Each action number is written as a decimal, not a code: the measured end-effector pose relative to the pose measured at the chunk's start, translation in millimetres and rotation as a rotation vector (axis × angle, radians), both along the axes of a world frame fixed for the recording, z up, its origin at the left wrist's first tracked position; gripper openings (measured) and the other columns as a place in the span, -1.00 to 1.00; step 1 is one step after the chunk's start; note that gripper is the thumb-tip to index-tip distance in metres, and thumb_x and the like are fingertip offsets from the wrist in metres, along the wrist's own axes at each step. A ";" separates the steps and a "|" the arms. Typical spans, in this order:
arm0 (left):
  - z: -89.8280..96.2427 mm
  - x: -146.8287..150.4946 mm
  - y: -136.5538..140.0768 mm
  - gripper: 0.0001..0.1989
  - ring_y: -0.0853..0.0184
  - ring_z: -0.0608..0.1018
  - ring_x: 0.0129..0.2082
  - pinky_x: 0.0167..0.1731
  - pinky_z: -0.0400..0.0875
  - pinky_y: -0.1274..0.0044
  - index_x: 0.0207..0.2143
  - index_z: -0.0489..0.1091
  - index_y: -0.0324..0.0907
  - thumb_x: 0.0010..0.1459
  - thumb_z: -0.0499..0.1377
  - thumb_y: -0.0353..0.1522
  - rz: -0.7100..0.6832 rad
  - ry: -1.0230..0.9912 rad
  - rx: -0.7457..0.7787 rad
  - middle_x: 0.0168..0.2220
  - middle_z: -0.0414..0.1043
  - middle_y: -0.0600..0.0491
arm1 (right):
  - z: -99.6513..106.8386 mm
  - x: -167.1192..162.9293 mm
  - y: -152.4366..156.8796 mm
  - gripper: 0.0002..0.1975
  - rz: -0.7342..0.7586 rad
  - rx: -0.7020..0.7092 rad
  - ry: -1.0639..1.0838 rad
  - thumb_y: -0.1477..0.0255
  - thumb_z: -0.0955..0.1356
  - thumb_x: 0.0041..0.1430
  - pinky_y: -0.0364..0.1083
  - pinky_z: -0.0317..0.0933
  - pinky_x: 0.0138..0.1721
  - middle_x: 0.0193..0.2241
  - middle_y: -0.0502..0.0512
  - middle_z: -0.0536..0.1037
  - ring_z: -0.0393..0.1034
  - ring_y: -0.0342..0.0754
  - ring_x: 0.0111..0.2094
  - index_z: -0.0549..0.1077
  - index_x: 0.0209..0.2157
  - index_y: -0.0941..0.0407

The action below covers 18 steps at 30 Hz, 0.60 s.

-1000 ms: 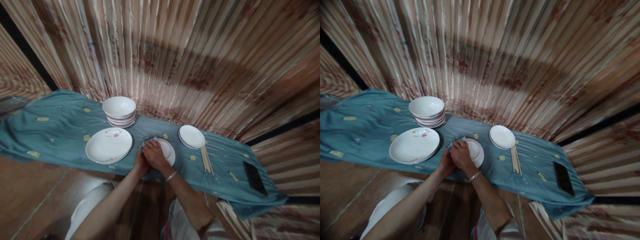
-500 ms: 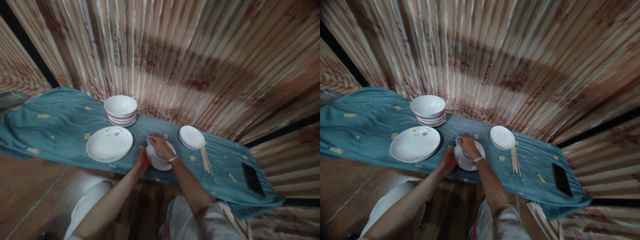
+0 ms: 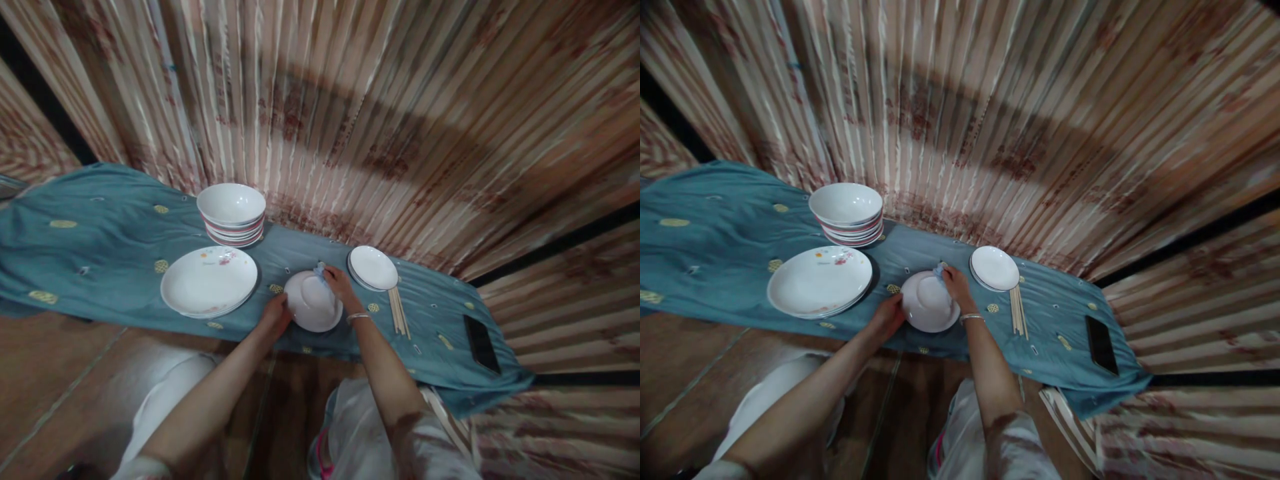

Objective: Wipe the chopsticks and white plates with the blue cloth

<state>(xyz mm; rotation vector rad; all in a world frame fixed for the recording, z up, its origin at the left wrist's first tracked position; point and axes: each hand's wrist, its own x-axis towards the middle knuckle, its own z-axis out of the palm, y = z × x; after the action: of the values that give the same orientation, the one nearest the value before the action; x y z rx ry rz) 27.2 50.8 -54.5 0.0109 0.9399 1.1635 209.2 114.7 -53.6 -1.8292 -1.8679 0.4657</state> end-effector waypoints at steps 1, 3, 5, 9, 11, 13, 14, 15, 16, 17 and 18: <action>-1.2 0.2 0.4 -0.78 0.31 0.54 -0.37 -0.23 0.45 0.50 -0.37 0.40 -0.23 0.15 -0.02 -0.57 0.004 0.001 0.002 -0.52 0.47 0.04 | -1.1 3.3 -3.6 -0.76 -0.022 0.007 0.007 0.46 0.24 0.21 -0.08 0.27 -0.21 -0.32 0.09 0.59 0.46 -0.03 -0.29 0.52 -0.21 0.14; -3.2 0.8 0.9 -0.78 0.30 0.54 -0.38 -0.24 0.44 0.50 -0.38 0.40 -0.21 0.14 -0.01 -0.57 0.009 0.001 0.008 -0.55 0.44 0.05 | -3.2 8.6 -12.1 -0.75 -0.062 0.029 0.018 0.44 0.23 0.21 -0.07 0.28 -0.20 -0.30 0.10 0.59 0.46 -0.02 -0.28 0.52 -0.20 0.14; -4.3 1.4 1.2 -0.79 0.30 0.54 -0.40 -0.25 0.44 0.50 -0.39 0.39 -0.21 0.14 0.00 -0.56 0.012 0.002 0.014 -0.56 0.43 0.06 | -5.7 12.3 -22.3 -0.74 -0.097 0.060 0.031 0.43 0.22 0.21 -0.06 0.29 -0.18 -0.27 0.10 0.59 0.46 -0.02 -0.27 0.50 -0.17 0.13; -5.2 2.3 2.4 -0.79 0.32 0.52 -0.41 -0.26 0.42 0.52 -0.40 0.39 -0.25 0.15 -0.01 -0.56 0.010 0.009 0.019 -0.56 0.43 0.05 | -15.1 15.1 -45.3 -0.69 -0.164 0.099 0.044 0.42 0.19 0.24 -0.04 0.29 -0.12 -0.20 0.18 0.58 0.47 -0.01 -0.22 0.46 -0.10 0.19; -6.1 2.3 3.2 -0.80 0.31 0.52 -0.40 -0.26 0.42 0.51 -0.38 0.39 -0.26 0.15 -0.01 -0.57 0.006 0.010 0.017 -0.56 0.43 0.05 | -23.0 14.0 -57.2 -0.67 -0.224 0.146 0.040 0.42 0.17 0.24 -0.04 0.28 -0.09 -0.15 0.24 0.57 0.46 0.00 -0.17 0.44 -0.06 0.21; -7.7 2.0 3.8 -0.82 0.31 0.52 -0.40 -0.26 0.42 0.50 -0.36 0.40 -0.27 0.14 0.00 -0.56 0.002 0.006 0.017 -0.54 0.44 0.05 | -31.8 11.1 -69.6 -0.65 -0.290 0.223 0.024 0.41 0.16 0.25 -0.02 0.28 -0.05 -0.13 0.28 0.55 0.45 0.01 -0.13 0.43 -0.05 0.22; -8.5 1.8 4.0 -0.83 0.31 0.52 -0.40 -0.27 0.42 0.50 -0.36 0.40 -0.27 0.13 0.02 -0.55 0.001 0.002 0.019 -0.53 0.44 0.04 | -35.9 9.1 -75.9 -0.64 -0.311 0.262 0.012 0.40 0.15 0.26 0.00 0.27 -0.04 -0.12 0.29 0.55 0.45 0.01 -0.12 0.42 -0.04 0.22; -9.4 1.7 4.1 -0.84 0.31 0.52 -0.41 -0.27 0.43 0.50 -0.35 0.40 -0.27 0.12 0.03 -0.55 0.001 -0.002 0.021 -0.52 0.45 0.04 | -39.4 6.6 -82.5 -0.63 -0.322 0.299 -0.003 0.39 0.14 0.27 0.01 0.27 -0.03 -0.11 0.30 0.54 0.44 0.02 -0.10 0.41 -0.03 0.23; -10.2 1.6 4.2 -0.85 0.31 0.52 -0.41 -0.28 0.43 0.50 -0.34 0.40 -0.28 0.11 0.04 -0.56 0.003 -0.007 0.024 -0.52 0.46 0.04 | -42.2 3.6 -89.2 -0.61 -0.328 0.330 -0.019 0.38 0.13 0.27 0.03 0.26 -0.01 -0.09 0.31 0.53 0.43 0.03 -0.08 0.41 -0.02 0.23; -10.8 1.8 4.3 -0.84 0.31 0.52 -0.41 -0.29 0.42 0.51 -0.34 0.40 -0.28 0.11 0.04 -0.56 0.007 -0.012 0.027 -0.51 0.46 0.04 | -44.1 0.2 -96.0 -0.60 -0.331 0.353 -0.034 0.37 0.12 0.28 0.04 0.26 0.00 -0.07 0.31 0.52 0.42 0.04 -0.05 0.40 0.00 0.24; -11.2 2.0 4.4 -0.84 0.32 0.52 -0.41 -0.29 0.43 0.52 -0.33 0.40 -0.28 0.11 0.04 -0.57 0.013 -0.018 0.031 -0.52 0.46 0.04 | -45.1 -3.7 -102.9 -0.59 -0.337 0.367 -0.049 0.37 0.12 0.29 0.05 0.25 0.02 -0.05 0.32 0.51 0.40 0.04 -0.03 0.39 0.01 0.24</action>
<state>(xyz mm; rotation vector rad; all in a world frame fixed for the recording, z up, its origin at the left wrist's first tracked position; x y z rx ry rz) 29.2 55.2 -65.7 0.0196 0.9067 1.1882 205.4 11.8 -98.7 -1.8562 -1.5080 -0.0397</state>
